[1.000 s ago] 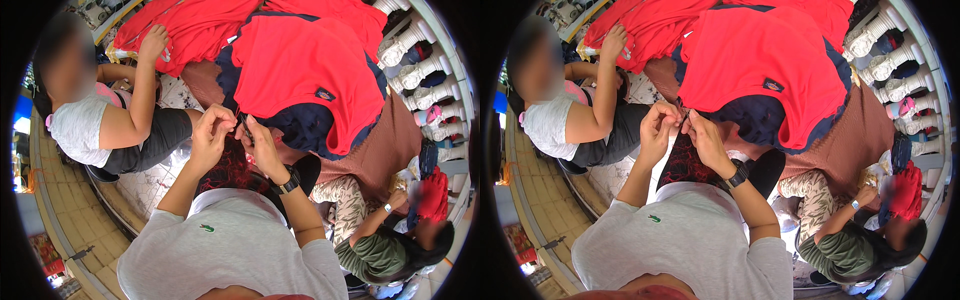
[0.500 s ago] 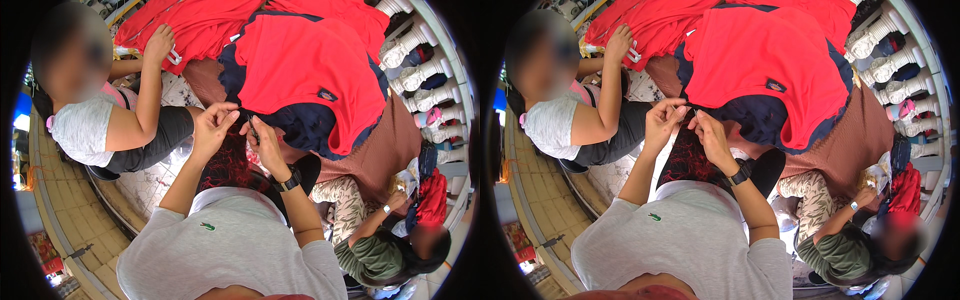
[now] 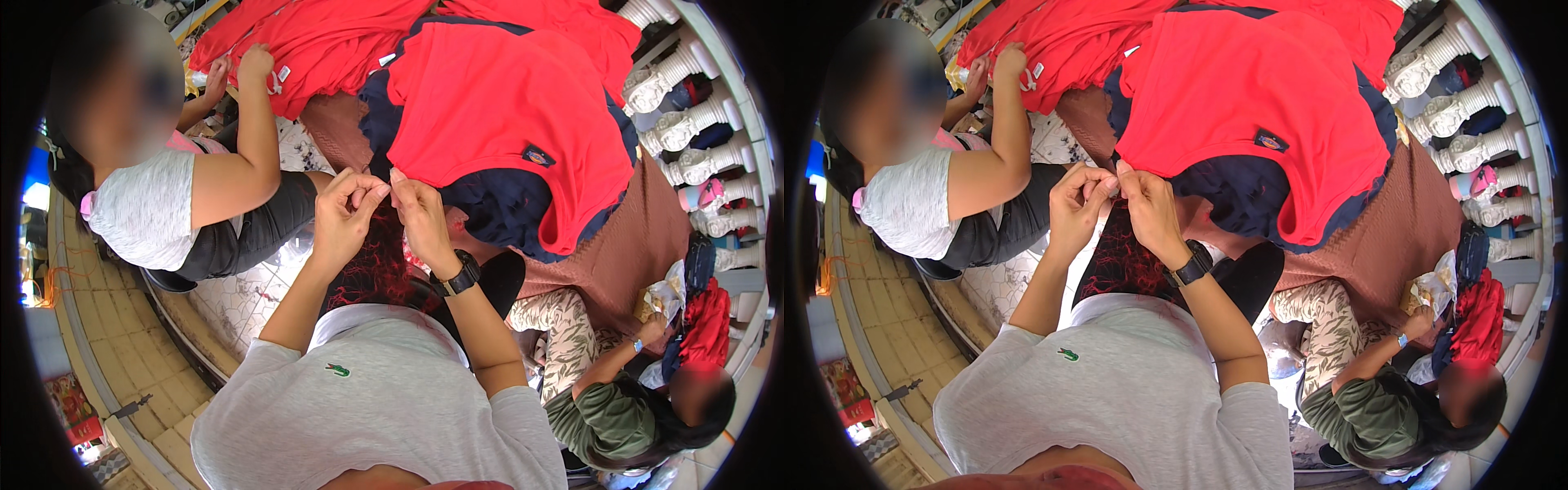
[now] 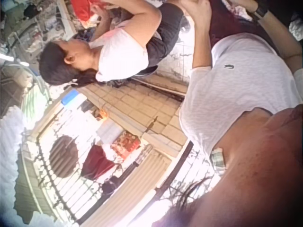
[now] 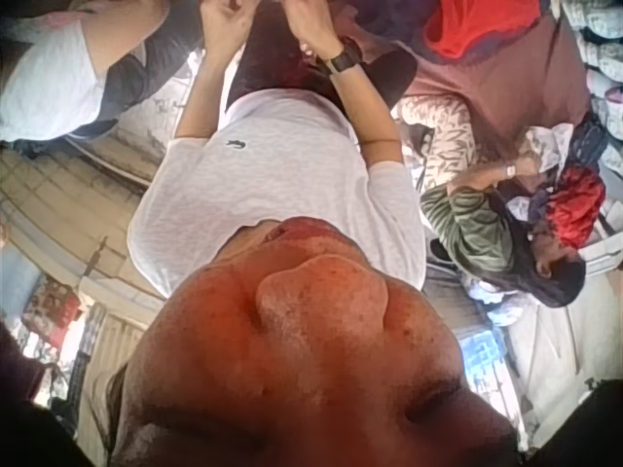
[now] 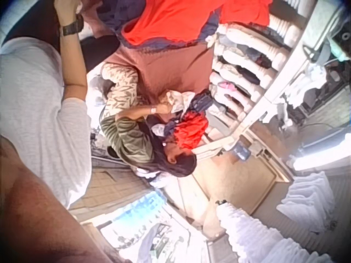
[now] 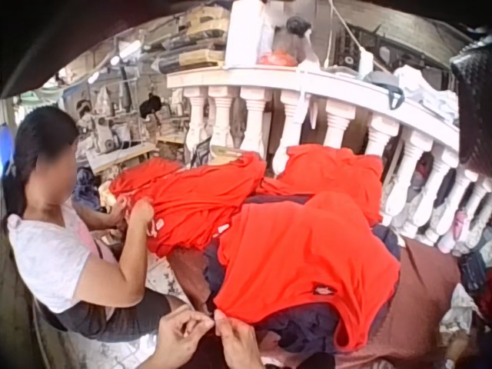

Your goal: The person uses small scissors to trim loose threads and tags from red garments. They handle the fabric with both hands, turning and adjusting the items to access different areas while seated on the floor.

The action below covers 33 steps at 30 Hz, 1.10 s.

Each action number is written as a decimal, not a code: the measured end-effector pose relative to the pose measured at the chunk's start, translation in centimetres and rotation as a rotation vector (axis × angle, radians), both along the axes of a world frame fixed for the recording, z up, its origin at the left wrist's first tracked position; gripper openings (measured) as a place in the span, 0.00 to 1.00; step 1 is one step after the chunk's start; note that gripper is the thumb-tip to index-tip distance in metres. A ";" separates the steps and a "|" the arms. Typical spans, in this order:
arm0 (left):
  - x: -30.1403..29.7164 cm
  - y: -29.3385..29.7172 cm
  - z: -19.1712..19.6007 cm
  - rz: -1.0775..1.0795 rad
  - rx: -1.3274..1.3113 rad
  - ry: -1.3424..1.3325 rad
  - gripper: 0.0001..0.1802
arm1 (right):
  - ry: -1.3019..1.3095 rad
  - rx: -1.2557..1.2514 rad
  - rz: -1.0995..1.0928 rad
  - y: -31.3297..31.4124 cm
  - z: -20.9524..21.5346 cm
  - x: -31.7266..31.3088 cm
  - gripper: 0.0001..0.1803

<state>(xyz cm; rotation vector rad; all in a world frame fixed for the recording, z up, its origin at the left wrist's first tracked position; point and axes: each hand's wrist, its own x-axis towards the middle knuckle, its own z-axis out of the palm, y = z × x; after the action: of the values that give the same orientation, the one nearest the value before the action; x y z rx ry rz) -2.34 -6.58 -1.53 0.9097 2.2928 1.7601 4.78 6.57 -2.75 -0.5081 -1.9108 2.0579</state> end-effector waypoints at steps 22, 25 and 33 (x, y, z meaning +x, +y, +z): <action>-5.4 9.1 8.9 -0.316 0.429 -0.019 0.21 | 0.218 0.701 -0.450 11.8 8.8 4.0 0.19; -7.2 10.9 10.4 -0.418 0.399 0.074 0.25 | 0.208 0.871 -0.519 13.8 10.2 2.6 0.19; -8.1 13.7 12.2 -0.301 0.272 0.299 0.25 | 0.388 0.689 -0.272 15.6 11.8 -0.4 0.12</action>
<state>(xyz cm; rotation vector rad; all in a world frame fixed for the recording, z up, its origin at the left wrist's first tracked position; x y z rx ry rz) -10.43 7.09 10.68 1.5709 1.9539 1.9324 4.38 22.15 9.01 -0.1671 -2.0001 1.1206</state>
